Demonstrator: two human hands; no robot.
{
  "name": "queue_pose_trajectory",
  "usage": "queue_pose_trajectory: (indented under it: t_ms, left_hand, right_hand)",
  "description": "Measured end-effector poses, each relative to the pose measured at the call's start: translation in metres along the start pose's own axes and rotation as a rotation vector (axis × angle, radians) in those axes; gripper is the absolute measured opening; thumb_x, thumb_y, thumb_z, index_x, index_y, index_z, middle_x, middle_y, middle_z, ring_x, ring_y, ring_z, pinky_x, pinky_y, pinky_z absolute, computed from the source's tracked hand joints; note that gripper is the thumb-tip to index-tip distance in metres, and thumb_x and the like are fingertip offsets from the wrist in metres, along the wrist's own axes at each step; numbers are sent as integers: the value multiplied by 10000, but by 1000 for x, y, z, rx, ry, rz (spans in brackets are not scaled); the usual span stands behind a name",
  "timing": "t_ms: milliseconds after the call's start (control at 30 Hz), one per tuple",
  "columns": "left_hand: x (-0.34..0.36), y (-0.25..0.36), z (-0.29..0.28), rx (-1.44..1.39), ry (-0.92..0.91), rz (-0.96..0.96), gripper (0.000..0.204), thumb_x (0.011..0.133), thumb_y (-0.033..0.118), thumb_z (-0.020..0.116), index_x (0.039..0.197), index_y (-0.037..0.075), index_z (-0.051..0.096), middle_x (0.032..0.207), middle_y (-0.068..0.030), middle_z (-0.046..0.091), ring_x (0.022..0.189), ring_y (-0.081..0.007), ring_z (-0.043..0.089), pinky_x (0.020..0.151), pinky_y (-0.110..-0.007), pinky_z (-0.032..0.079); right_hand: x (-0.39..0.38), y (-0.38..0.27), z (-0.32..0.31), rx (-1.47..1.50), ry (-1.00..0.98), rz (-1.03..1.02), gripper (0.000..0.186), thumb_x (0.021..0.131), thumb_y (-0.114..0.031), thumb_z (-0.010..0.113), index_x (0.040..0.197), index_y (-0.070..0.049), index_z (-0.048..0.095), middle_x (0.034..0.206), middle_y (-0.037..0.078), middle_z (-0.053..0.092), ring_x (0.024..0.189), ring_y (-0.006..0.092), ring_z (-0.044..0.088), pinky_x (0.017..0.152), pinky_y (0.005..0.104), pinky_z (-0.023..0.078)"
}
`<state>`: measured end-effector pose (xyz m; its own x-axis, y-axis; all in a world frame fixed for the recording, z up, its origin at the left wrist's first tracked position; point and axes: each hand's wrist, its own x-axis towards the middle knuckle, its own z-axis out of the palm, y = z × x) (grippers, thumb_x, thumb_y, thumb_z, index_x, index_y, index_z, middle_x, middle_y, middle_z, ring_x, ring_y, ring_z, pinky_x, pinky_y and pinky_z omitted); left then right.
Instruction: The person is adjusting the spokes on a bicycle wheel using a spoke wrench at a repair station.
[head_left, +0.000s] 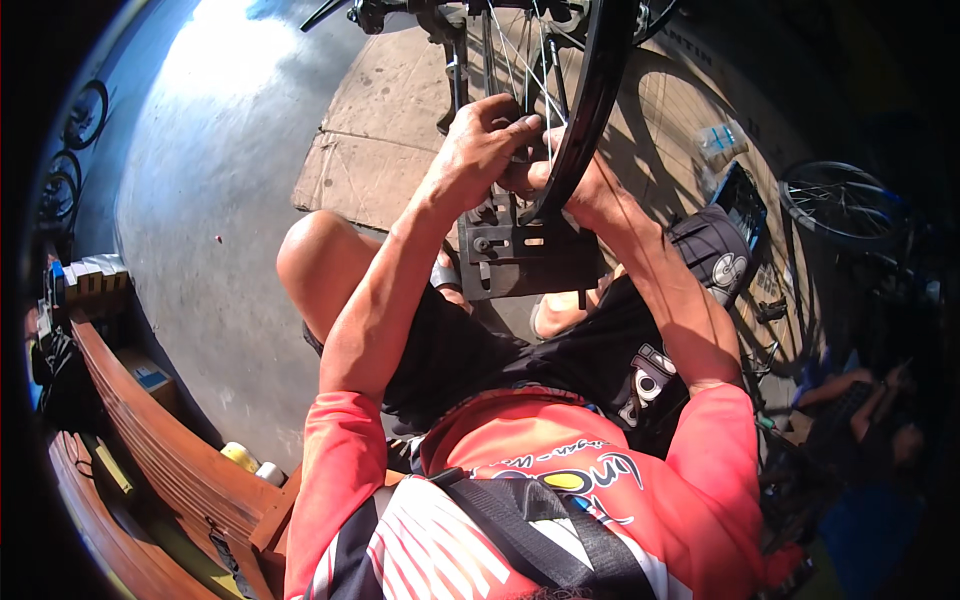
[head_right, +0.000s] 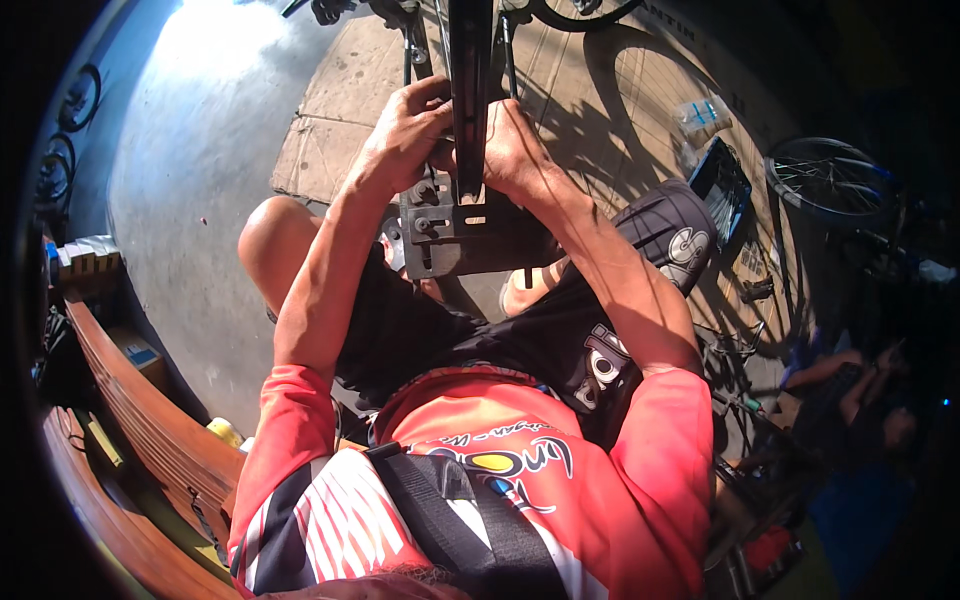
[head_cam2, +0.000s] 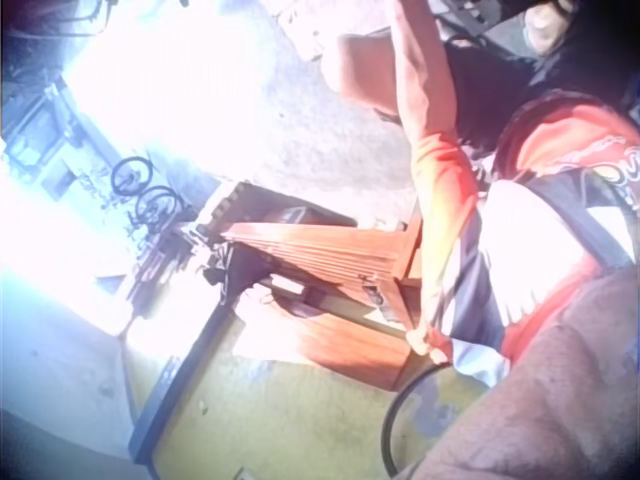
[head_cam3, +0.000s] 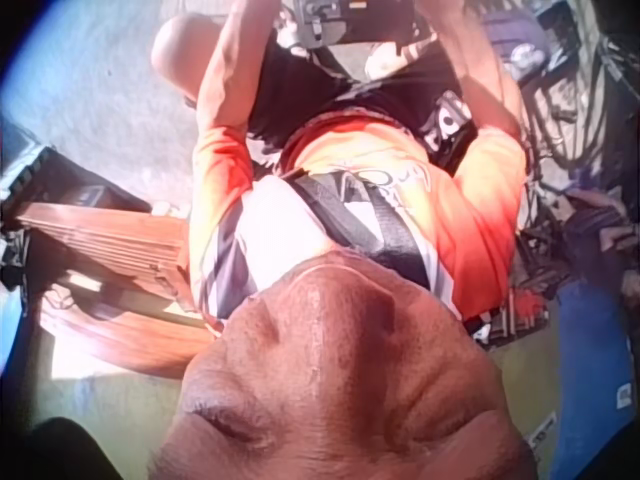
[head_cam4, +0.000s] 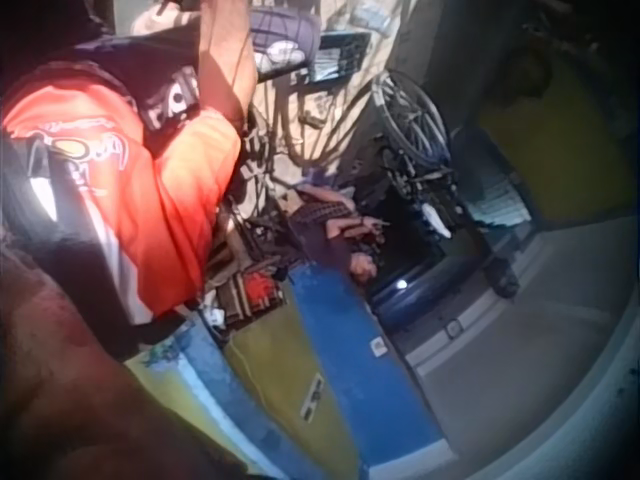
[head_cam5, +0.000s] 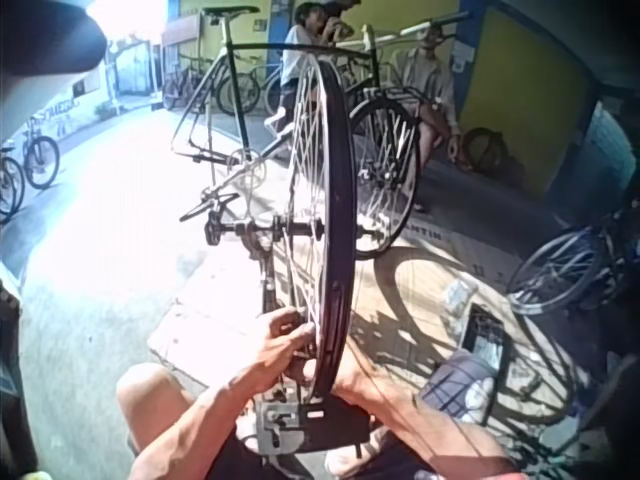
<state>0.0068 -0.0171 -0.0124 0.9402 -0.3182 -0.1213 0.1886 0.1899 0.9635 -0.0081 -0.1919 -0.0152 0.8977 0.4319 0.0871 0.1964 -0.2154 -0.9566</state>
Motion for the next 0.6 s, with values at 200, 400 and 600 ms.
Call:
queue_pose_trajectory:
  t_ms: [200, 400, 600]
  left_hand:
    - [-10, 11, -7, 42, 10, 26, 550, 914, 274, 747, 1258, -119, 575, 1096, -206, 704, 970, -198, 673, 810, -323, 552]
    - [-13, 30, 7, 519, 336, 73, 421, 968, 320, 649, 1225, -11, 610, 1181, -142, 646, 1078, -204, 630, 897, -363, 519]
    - [-13, 33, 8, 31, 160, -27, 809, 822, 645, 729, 1059, -117, 601, 922, -144, 621, 844, -212, 632, 725, -345, 545]
  right_hand:
    - [-14, -71, -1, 30, 25, 161, 288, 806, -225, 837, 886, 22, 712, 627, 102, 637, 548, 69, 564, 459, 271, 426]
    - [-20, -106, 3, 180, 318, 118, 207, 780, -108, 864, 872, -4, 711, 644, -7, 644, 477, 22, 512, 415, 191, 344]
    - [-16, -124, -13, 441, 228, 126, 119, 873, -104, 763, 918, -3, 719, 687, 28, 672, 500, 37, 538, 437, 185, 362]
